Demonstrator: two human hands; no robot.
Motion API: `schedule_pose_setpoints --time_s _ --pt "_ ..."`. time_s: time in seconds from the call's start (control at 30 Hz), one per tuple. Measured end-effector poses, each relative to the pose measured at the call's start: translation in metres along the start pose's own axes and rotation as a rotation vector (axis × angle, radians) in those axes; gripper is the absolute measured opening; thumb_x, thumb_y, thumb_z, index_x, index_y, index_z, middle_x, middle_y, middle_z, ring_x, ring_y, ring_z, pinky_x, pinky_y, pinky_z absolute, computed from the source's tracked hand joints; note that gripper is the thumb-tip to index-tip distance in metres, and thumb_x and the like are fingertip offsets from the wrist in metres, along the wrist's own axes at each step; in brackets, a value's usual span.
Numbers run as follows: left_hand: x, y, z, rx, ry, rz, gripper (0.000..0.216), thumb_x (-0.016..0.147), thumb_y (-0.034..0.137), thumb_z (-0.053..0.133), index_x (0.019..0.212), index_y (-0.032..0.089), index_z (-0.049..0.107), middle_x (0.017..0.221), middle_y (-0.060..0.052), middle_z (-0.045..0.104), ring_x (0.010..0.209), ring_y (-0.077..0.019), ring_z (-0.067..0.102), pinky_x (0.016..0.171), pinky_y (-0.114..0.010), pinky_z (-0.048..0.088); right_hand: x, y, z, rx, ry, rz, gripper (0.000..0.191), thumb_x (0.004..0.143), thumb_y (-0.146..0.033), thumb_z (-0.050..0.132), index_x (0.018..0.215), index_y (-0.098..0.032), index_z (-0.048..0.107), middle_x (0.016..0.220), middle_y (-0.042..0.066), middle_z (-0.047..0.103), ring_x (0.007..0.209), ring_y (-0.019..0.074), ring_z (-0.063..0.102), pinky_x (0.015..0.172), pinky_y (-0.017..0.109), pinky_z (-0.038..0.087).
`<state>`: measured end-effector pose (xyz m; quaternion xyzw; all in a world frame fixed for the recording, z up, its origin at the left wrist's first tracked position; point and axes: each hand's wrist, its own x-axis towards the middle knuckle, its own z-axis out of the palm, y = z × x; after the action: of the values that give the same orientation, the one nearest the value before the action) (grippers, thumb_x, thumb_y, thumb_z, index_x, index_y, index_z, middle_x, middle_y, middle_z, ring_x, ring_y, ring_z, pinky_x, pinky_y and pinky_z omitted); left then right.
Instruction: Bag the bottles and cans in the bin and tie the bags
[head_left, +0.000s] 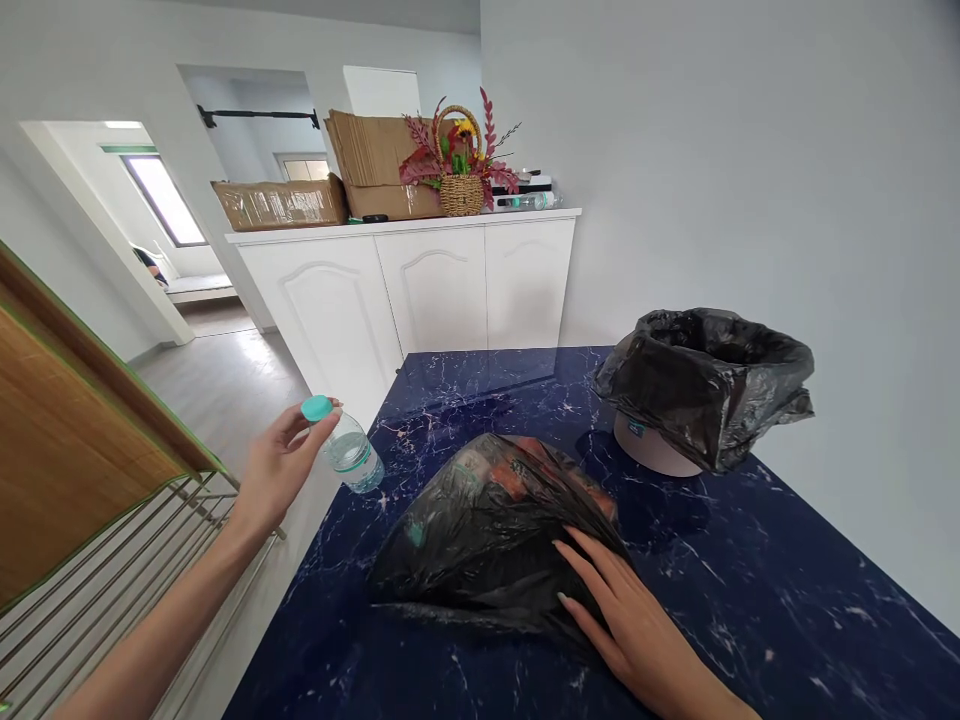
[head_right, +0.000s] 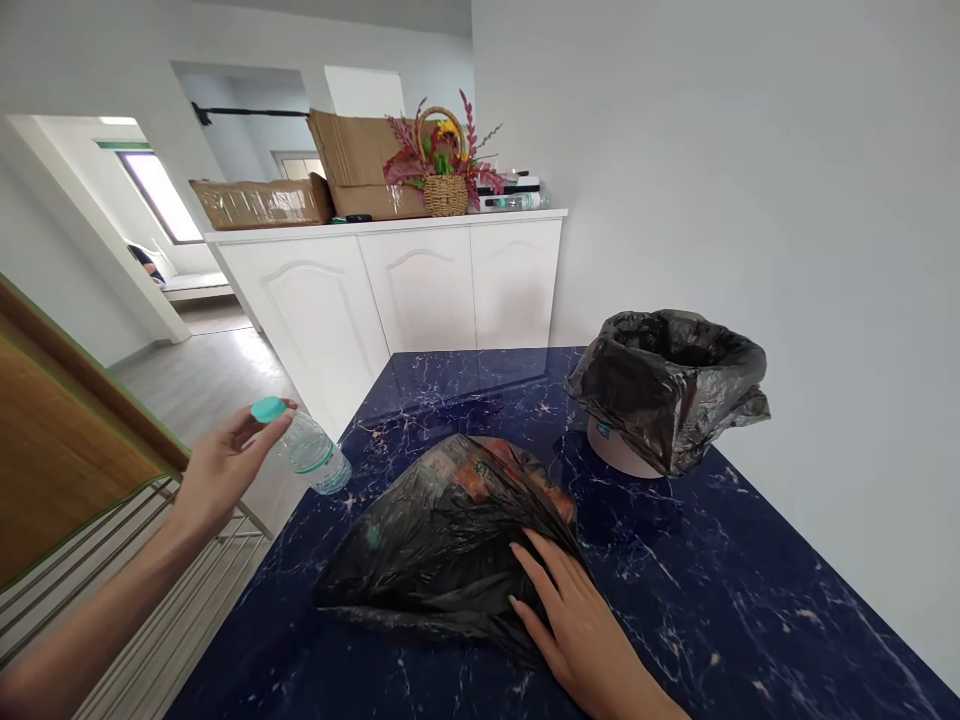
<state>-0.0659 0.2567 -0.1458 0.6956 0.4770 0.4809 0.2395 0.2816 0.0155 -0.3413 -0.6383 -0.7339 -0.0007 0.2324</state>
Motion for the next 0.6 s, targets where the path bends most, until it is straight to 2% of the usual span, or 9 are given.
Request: schedule_pose_setpoints --time_s 0.13,0.23,0.37,0.4,0.47,0.53,0.57,0.6 --pt "0.006 -0.020 0.003 0.054 -0.067 -0.065 0.061 0.086 0.071 0.073 0.121 0.021 0.076 0.136 -0.010 0.076 0.129 -0.0356 0.068 0.113 -0.049 0.053 0.001 -0.001 -0.002 0.001 -0.025 -0.016 0.066 0.112 -0.045 0.052 0.171 -0.037 0.025 0.169 0.008 0.047 0.149 0.0324 0.054 0.108 0.050 0.063" --pt "0.010 -0.025 0.004 0.062 -0.095 -0.080 0.062 0.087 0.071 0.071 0.122 0.021 0.075 0.137 -0.012 0.076 0.132 -0.0358 0.067 0.112 -0.048 0.054 0.005 -0.007 -0.008 0.007 -0.009 -0.101 0.064 0.113 -0.038 0.050 0.171 -0.034 0.025 0.169 0.008 0.047 0.151 0.0317 0.051 0.113 0.053 0.060" --pt "0.011 -0.035 0.005 0.083 -0.116 -0.084 0.071 0.089 0.066 0.072 0.140 0.018 0.061 0.144 -0.017 0.069 0.138 -0.0347 0.063 0.116 -0.051 0.052 0.023 -0.022 -0.014 0.045 -0.046 -0.216 0.056 0.114 -0.022 0.044 0.168 -0.024 0.034 0.166 0.010 0.051 0.155 0.0265 0.046 0.123 0.049 0.051" --pt "0.007 -0.036 0.005 0.124 -0.065 -0.052 0.076 0.088 0.064 0.074 0.145 0.017 0.055 0.148 -0.019 0.065 0.140 -0.0357 0.060 0.117 -0.054 0.050 0.029 -0.026 -0.014 0.050 -0.074 -0.239 0.053 0.113 -0.020 0.043 0.166 -0.022 0.039 0.164 0.010 0.053 0.155 0.0265 0.046 0.124 0.049 0.050" --pt "-0.010 -0.033 0.007 0.245 0.131 0.100 0.077 0.089 0.058 0.077 0.149 0.018 0.049 0.154 -0.020 0.056 0.147 -0.0377 0.052 0.121 -0.058 0.045 0.044 -0.035 -0.011 0.039 -0.134 -0.276 0.050 0.112 -0.018 0.042 0.161 -0.018 0.047 0.164 0.012 0.053 0.155 0.0288 0.046 0.124 0.051 0.049" --pt "-0.037 -0.024 0.011 0.353 0.302 0.336 0.059 0.095 0.046 0.075 0.142 0.019 0.053 0.150 -0.018 0.053 0.148 -0.0365 0.048 0.124 -0.058 0.041 0.060 -0.044 -0.007 0.008 -0.176 -0.301 0.052 0.108 -0.011 0.041 0.160 -0.014 0.049 0.169 0.014 0.046 0.157 0.0328 0.042 0.124 0.055 0.048" --pt "-0.054 -0.018 0.014 0.378 0.276 0.442 0.046 0.099 0.037 0.070 0.138 0.020 0.054 0.144 -0.017 0.056 0.144 -0.0337 0.051 0.122 -0.055 0.043 0.069 -0.049 -0.006 -0.009 -0.181 -0.314 0.057 0.105 -0.006 0.040 0.161 -0.013 0.047 0.173 0.014 0.039 0.159 0.0345 0.038 0.124 0.056 0.047" --pt "-0.071 -0.012 0.018 0.373 0.166 0.548 0.035 0.102 0.028 0.066 0.135 0.021 0.055 0.134 -0.014 0.061 0.134 -0.0295 0.059 0.116 -0.050 0.049 0.077 -0.054 -0.005 -0.025 -0.176 -0.329 0.064 0.100 -0.001 0.039 0.163 -0.013 0.043 0.176 0.014 0.032 0.161 0.0355 0.033 0.124 0.057 0.046"
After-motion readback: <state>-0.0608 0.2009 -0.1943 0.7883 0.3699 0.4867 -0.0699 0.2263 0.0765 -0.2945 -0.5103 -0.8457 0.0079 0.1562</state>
